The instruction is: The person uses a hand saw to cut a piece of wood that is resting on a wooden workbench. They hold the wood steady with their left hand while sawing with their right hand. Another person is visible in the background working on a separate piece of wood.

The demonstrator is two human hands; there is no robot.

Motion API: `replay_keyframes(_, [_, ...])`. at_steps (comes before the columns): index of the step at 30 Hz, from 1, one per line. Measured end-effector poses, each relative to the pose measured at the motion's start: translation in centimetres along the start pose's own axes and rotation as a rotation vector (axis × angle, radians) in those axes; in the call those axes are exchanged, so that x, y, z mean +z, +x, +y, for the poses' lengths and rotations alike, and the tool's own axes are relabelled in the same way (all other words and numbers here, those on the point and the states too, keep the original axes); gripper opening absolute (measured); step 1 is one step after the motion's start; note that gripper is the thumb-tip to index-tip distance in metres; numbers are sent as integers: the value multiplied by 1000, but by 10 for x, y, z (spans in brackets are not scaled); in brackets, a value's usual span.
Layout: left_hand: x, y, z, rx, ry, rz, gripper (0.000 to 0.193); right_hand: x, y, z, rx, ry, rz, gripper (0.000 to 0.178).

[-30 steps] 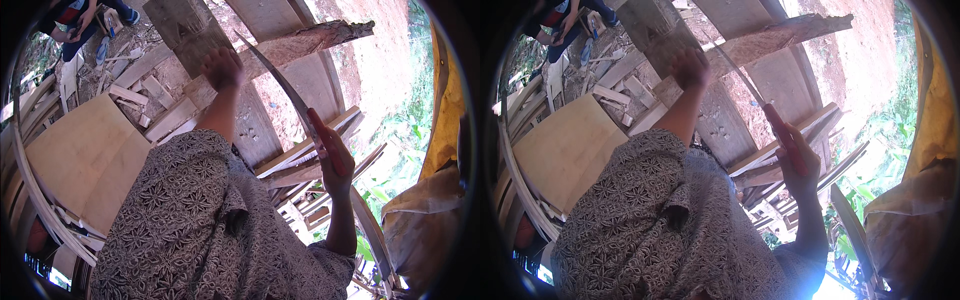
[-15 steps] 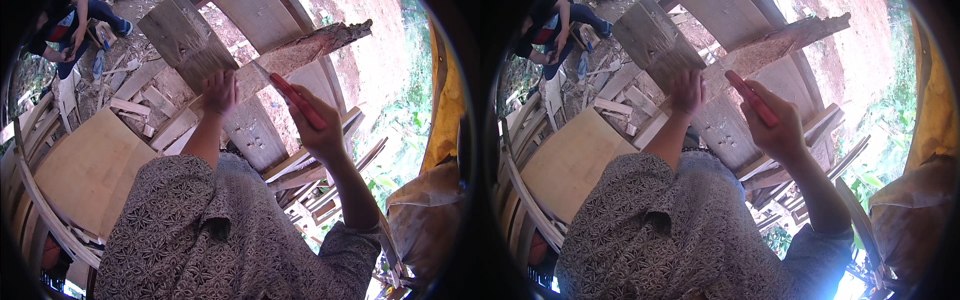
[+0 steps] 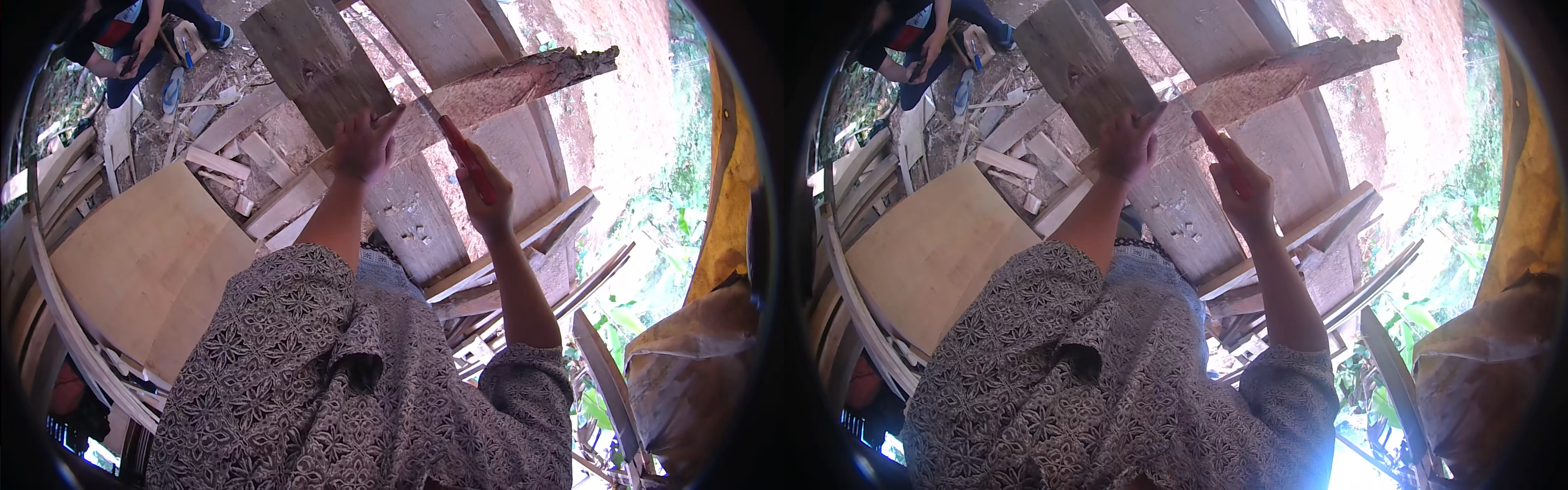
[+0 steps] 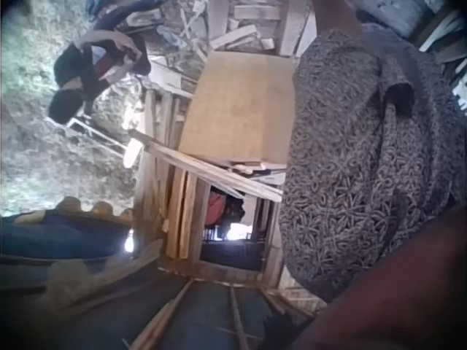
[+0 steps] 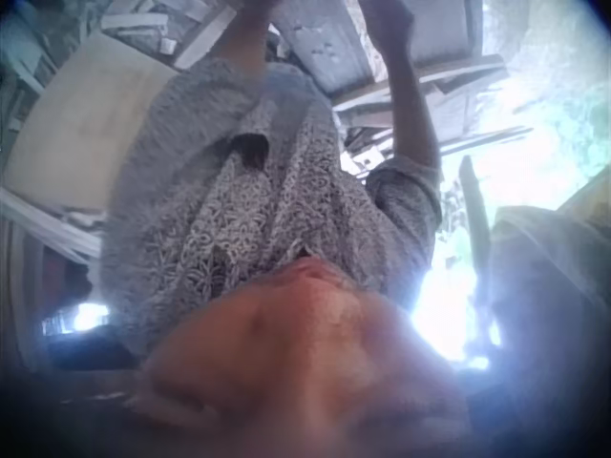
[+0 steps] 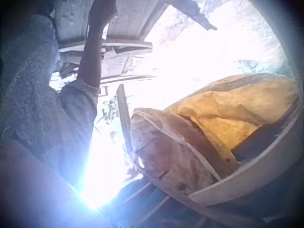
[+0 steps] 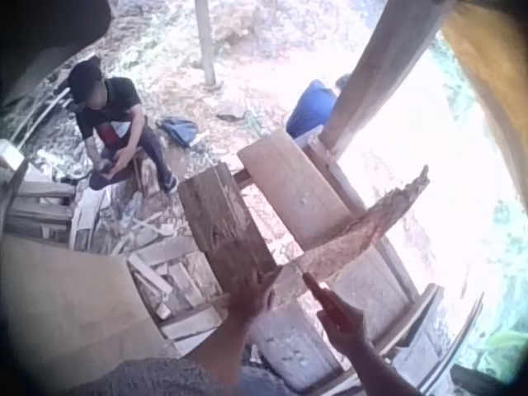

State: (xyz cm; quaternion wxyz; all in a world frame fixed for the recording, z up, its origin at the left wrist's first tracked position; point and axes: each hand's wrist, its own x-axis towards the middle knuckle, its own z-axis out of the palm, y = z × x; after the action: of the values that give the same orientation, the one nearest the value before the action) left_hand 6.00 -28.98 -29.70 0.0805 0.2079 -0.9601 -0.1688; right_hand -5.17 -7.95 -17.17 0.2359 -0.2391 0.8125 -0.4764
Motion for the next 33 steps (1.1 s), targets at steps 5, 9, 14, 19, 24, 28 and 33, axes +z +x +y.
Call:
replay_keyframes(5, [-7,2,5,-11,-14,-14,59,-63,-54,-68,113,-115,-88,49])
replay_keyframes(9, [-6,0,2,-1,-5,25,59,-96,-65,-141,140,-281,-212,51])
replay_keyframes(14, [-4,-3,0,-11,-17,-37,62,-64,-23,-132,-28,-394,-172,44])
replay_keyframes(19, [-4,0,8,2,-32,-30,61,51,80,-22,-29,-92,63,32])
replay_keyframes(24, [-9,1,4,-17,-28,8,57,41,57,12,-105,-52,55,40])
replay_keyframes(28, [-8,0,4,-18,-24,46,55,42,48,14,-113,35,46,45])
replay_keyframes(33, [-7,0,5,3,-39,26,54,40,47,-7,34,18,4,47])
